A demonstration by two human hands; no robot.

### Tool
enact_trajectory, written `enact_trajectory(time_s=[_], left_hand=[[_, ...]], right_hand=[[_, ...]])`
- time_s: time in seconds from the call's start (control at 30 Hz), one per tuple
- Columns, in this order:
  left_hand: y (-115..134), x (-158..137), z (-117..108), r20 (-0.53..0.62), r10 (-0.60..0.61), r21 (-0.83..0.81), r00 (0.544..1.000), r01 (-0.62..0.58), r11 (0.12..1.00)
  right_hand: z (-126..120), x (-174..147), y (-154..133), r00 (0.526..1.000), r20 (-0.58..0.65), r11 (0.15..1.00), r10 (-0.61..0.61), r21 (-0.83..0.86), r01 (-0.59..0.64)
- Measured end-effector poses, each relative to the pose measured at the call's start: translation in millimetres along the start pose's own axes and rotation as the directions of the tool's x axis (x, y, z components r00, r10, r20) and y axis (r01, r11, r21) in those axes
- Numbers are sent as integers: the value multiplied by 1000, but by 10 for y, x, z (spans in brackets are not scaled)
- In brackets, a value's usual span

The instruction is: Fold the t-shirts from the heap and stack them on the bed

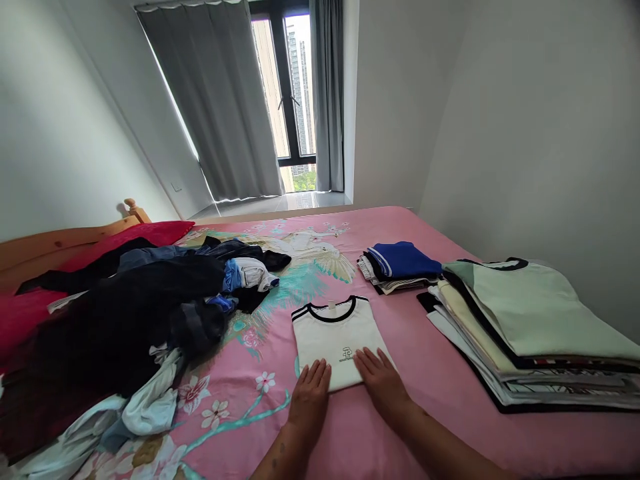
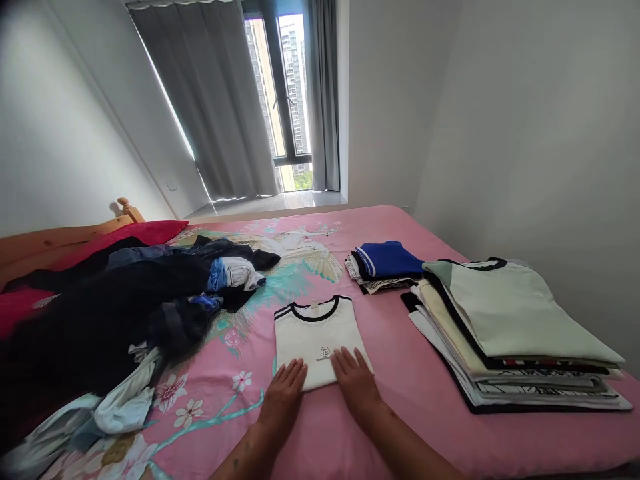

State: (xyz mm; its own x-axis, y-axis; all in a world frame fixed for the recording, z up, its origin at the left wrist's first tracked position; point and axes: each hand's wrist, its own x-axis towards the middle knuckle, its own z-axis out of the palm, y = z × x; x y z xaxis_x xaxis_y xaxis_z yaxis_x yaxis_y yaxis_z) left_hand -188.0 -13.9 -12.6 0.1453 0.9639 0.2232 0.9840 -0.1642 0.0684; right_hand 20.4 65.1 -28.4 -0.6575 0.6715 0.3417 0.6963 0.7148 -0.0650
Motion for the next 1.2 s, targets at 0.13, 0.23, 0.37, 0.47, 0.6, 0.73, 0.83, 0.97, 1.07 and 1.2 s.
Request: enact_trajectory(time_s=[0.13,0.23,0.37,0.47,0.6,0.73,0.83,0.97,1.07,1.2], left_hand=[[-257,-324,-52,35,-20,-7,999,20,1000],[-321,-454,-115,21,-81,-29,996,82,996],[-213,-304,-243,-69,-147,-97,987,140,985],[-19,48,-295,-69,-91,-151,993,80,985],[124,407,-191,56,-195,-146,979,201,969],[11,437,-70,173,-405,-82,898,423,902],[-62,540,-106,124,-437,-53,891,446,894],[-125,860,-123,97,-345,-106,933,355,929],[-259,986,-3,171,-484,-65,858,500,864],[-453,948,133,137,-673,26,727,676,736]], right_hand=[[9,-461,347,995,0,994,102,-40,-101],[-64,-690,499,986,49,986,162,-53,-160],[-227,-516,378,971,35,971,237,3,-238],[-279,-81,86,985,14,980,174,95,-175],[-173,385,-110,986,136,978,94,172,-117],[-63,495,146,873,324,911,365,69,-407],[-125,588,282,837,252,863,485,14,-505],[-174,823,225,924,260,946,280,90,-312],[-47,913,285,878,357,928,320,72,-367],[118,914,491,739,338,798,582,-66,-599]])
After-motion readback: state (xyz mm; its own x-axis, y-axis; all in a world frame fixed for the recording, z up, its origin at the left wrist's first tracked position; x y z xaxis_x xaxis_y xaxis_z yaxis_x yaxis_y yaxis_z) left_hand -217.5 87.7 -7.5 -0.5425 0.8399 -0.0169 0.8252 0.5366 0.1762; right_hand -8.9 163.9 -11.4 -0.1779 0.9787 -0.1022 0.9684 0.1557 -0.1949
